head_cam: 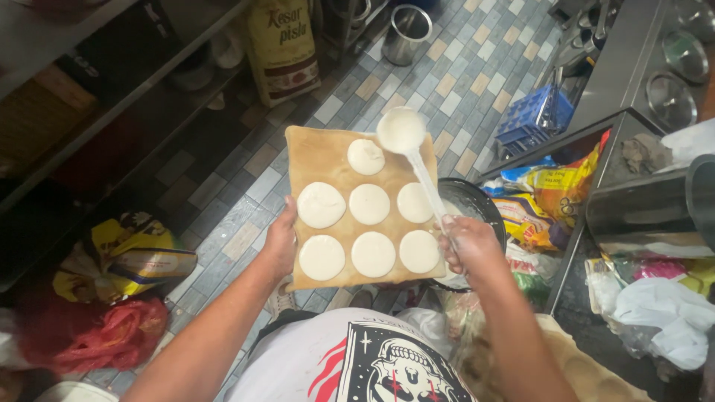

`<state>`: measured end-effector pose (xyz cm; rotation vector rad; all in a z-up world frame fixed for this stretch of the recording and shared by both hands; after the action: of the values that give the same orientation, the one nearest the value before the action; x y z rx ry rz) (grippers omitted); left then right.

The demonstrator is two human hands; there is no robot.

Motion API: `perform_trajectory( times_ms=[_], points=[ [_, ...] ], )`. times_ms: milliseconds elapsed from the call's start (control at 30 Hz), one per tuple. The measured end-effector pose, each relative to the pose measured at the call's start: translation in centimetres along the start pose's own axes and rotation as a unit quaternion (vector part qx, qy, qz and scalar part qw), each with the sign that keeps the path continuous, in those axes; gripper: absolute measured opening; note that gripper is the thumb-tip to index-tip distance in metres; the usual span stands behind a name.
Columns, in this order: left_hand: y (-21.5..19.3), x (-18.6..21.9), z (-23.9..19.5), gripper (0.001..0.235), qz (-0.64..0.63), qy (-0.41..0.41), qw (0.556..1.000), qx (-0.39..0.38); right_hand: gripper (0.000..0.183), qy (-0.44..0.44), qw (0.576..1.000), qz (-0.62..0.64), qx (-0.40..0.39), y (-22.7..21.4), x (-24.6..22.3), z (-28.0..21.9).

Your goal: Pouring batter into idli molds, stacking the trays, and placing them in a steamer.

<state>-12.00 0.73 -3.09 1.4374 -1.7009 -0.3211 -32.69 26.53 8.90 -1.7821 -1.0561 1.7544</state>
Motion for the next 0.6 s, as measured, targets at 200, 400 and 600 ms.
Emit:
perform_trajectory(
  times_ms=[200, 400, 600],
  points=[
    [-0.8, 0.6, -0.7, 0.073, 0.014, 0.014, 1.000, -0.006, 0.025, 0.330, 0.843, 0.338, -0.259, -0.5, 4.4, -3.2],
    [-3.6, 1.4, -0.6, 0.070, 0.025, 0.031, 0.999, 0.012, 0.025, 0.347, 0.842, 0.365, -0.194, -3.7, 12.1, -4.0],
    [-4.9, 3.8, -2.2, 0.072, 0.052, 0.081, 0.995, 0.039, 0.031, 0.207, 0.977, -0.043, -0.029, 0.0, 23.1, 0.7]
  ],
)
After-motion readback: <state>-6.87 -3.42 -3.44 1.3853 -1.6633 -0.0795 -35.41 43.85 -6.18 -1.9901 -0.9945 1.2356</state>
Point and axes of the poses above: each hand's wrist, its own z-axis towards the middle knuckle, its own y-axis out of the palm, x = y × z, the point moved 8 cm from there along z, towards the middle knuckle, and after that the axes turned 10 degrees about x, right-handed, at the moved point
